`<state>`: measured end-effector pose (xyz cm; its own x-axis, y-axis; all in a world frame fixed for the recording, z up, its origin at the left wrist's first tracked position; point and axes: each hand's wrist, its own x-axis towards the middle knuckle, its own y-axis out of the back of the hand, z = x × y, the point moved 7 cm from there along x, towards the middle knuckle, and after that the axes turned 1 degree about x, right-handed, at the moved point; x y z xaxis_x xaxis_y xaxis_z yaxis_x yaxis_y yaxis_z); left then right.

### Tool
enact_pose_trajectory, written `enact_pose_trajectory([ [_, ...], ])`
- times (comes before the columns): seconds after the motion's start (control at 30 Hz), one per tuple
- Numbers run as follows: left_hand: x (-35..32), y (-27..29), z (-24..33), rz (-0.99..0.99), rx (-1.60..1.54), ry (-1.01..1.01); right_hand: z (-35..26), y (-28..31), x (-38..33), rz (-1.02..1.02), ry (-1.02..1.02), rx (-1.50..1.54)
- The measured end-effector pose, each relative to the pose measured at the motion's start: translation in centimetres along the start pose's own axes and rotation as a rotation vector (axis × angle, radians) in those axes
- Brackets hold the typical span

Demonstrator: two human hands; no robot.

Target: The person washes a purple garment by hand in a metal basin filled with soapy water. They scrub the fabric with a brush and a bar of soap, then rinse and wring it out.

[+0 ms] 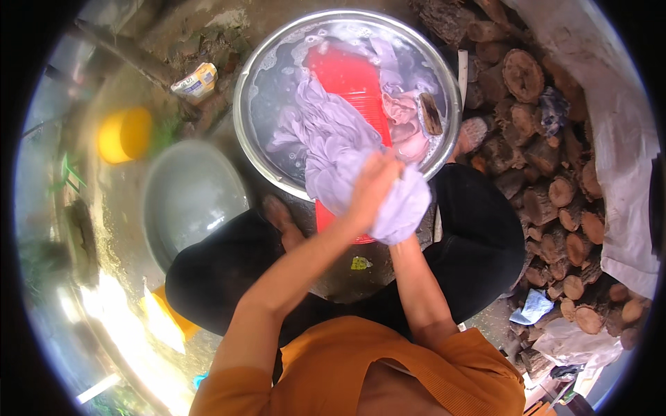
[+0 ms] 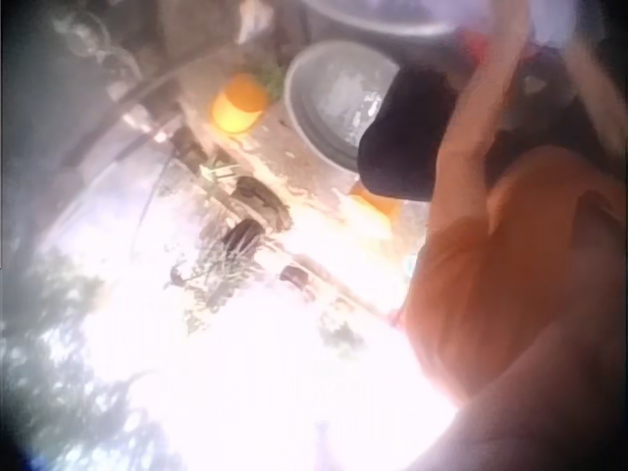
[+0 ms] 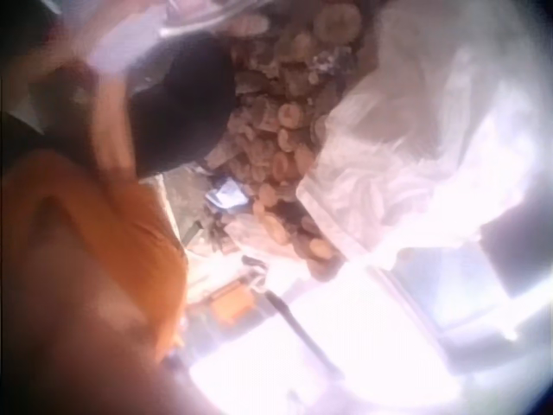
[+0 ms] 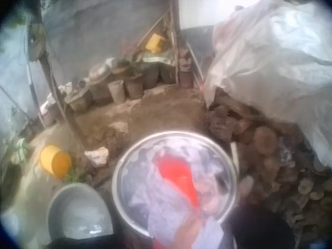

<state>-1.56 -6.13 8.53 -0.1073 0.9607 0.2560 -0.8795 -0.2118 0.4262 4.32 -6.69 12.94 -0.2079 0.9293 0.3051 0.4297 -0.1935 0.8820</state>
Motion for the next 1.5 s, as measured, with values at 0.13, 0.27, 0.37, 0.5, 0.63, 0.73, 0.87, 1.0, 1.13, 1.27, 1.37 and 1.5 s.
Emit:
enact_pose_trajectory([
  [0.13, -1.8, -1.2, 1.6, -0.027, -0.003, -0.213, 1.0, -1.1, 0.5, 0.084, 0.095, -0.029],
  [0.27, 3.8, 1.8, -4.6, -0.082, 0.005, 0.189, 2.9, -2.2, -0.5, 0.036, 0.080, -0.100],
  [0.37, -0.5, 0.4, -0.6, -0.081, 0.074, -0.090, 5.2, -3.4, -0.6, -0.030, -0.005, -0.002],
  [0.5, -1.1, -0.7, -0.3, -0.024, 0.014, -0.164, 5.7, -4.8, -1.5, -0.030, -0.183, 0.478],
  [0.63, 4.2, 5.8, -9.8, 0.152, -0.024, 0.317, 5.2, -6.8, -2.6, -0.035, -0.321, 0.948],
  [0.73, 3.1, 6.7, -10.1, 0.268, -0.359, 0.391, 6.2, -8.5, -1.8, -0.093, -0.412, 1.316],
  [0.87, -4.1, -2.3, 0.2, -0.027, -0.128, 0.035, 7.8, -13.0, -3.3, 0.022, -0.693, 2.130],
  [1.0, 1.3, 0.3, -4.5, 0.029, 0.144, -0.055, 3.3, -8.1, -2.3, -0.208, -0.266, 1.226],
  [1.13, 1.9, 2.2, -6.1, 0.207, 0.089, 0.175, 6.5, -10.8, -3.7, -0.073, -0.560, 1.726],
  [1.27, -2.3, -2.0, -0.5, 0.177, -0.182, -0.062, 12.2, -16.3, -6.7, -0.014, -0.584, 1.843],
  [1.37, 0.6, 0.5, -5.6, 0.149, -0.148, 0.146, 6.0, -9.8, -4.4, -0.144, -0.357, 0.916],
  [1.5, 3.1, 6.2, -10.7, 0.230, -0.360, 0.481, 1.4, -2.0, -0.2, -0.073, 0.058, 0.358],
])
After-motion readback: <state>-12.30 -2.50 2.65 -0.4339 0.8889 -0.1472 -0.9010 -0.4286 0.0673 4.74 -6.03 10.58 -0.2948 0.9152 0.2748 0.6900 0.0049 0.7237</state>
